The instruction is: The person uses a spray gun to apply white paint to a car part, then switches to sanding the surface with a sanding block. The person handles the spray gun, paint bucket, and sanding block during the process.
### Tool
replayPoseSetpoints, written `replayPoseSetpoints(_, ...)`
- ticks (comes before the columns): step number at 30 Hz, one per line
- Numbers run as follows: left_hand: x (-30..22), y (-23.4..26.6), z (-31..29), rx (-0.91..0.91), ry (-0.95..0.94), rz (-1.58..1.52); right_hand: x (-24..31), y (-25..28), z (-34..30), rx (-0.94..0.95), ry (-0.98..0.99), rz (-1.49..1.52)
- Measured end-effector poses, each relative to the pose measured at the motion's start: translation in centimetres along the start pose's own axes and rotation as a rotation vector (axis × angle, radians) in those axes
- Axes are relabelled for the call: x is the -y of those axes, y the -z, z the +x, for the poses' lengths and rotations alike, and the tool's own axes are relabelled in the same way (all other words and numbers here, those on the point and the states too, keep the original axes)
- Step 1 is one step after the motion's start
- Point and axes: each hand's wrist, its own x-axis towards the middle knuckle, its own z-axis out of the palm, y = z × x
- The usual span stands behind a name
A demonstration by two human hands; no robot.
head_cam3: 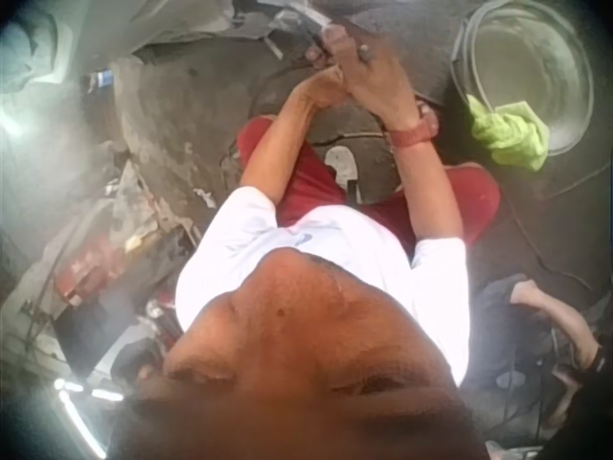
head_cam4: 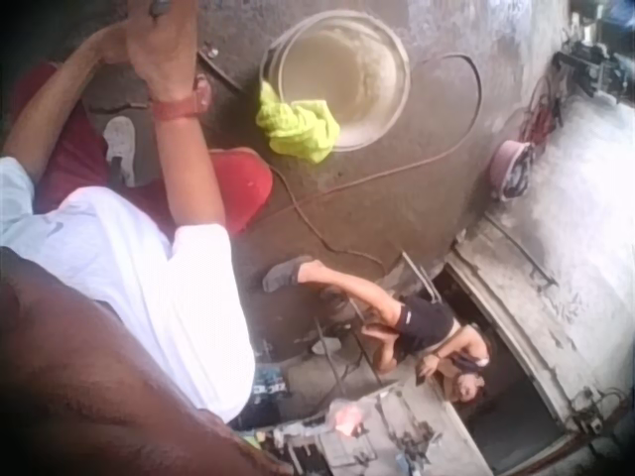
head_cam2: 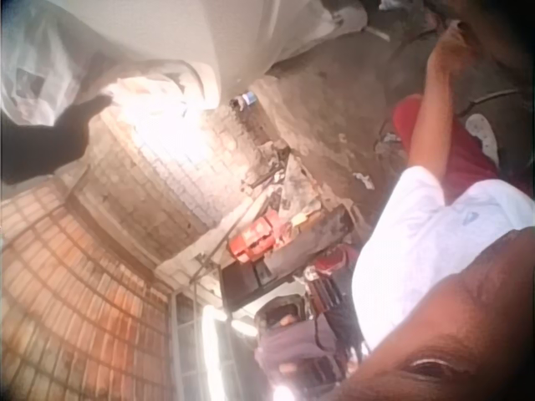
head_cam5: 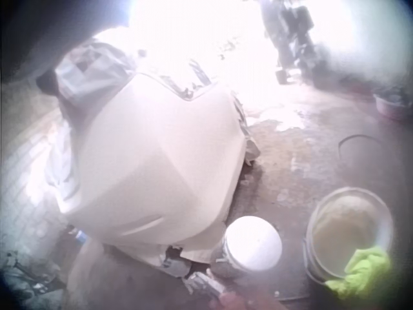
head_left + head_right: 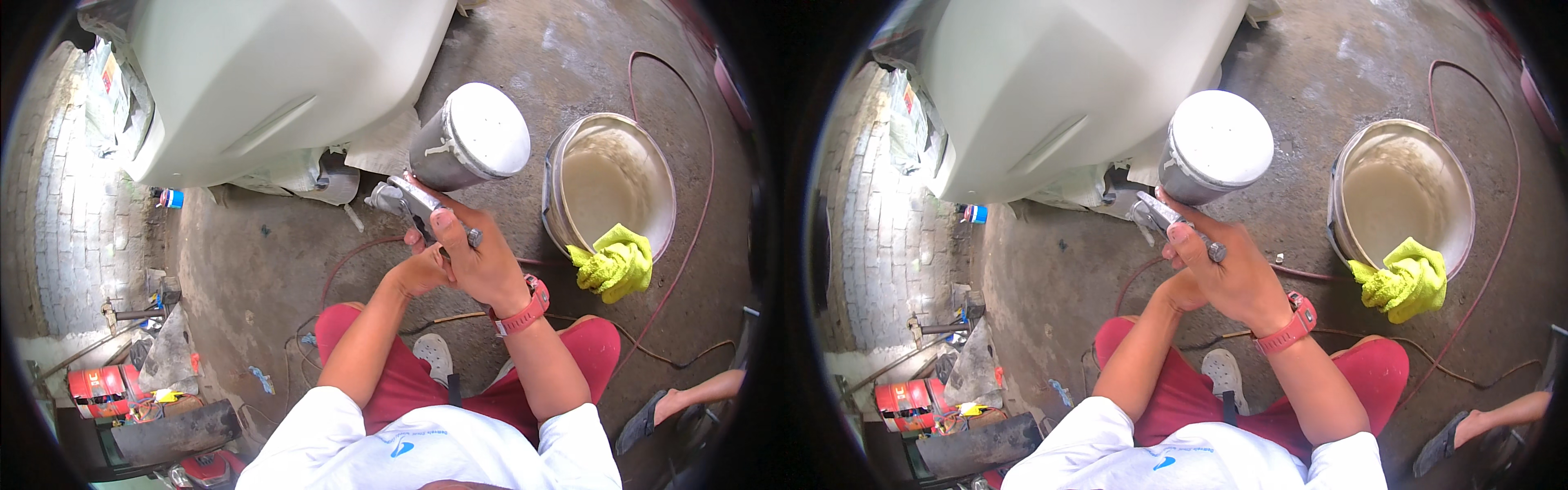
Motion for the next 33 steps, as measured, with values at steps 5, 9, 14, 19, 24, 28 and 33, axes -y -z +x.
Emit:
replayPoseSetpoints(5, 0.1, -0.5, 0.3, 0.061, -0.037, -0.080, 0.6, -0.1, 0.2, -0.056, 0.037, -0.004)
replayPoseSetpoints(9, -0.4, -2.2, 1.0, 0.102, -0.065, -0.247, 0.3, 0.0, 0.6, -0.240, 0.143, -0.043)
replayPoseSetpoints(14, -1.0, -2.7, 2.1, 0.006, -0.013, -0.053, 0.4, 0.5, 0.4, -0.524, 0.285, -0.162)
replayPoseSetpoints(19, 0.1, -3.3, 1.2, -0.233, -0.120, 1.039, 1.0, 0.2, -0.5, -0.553, 0.247, -0.106)
replayPoseSetpoints(24, 3.3, -2.8, 1.3, 0.069, 0.133, 1.302, 1.3, -1.0, -0.7, -0.421, 0.196, -0.145)
replayPoseSetpoints(28, 6.7, -1.5, 2.4, 0.025, -0.036, 1.073, 1.4, -2.0, -0.9, -0.114, 0.193, -0.007)
replayPoseSetpoints(33, 8.0, -1.2, 2.8, -0.076, -0.411, 0.662, 1.2, -2.9, -0.9, 0.030, 0.096, 0.072)
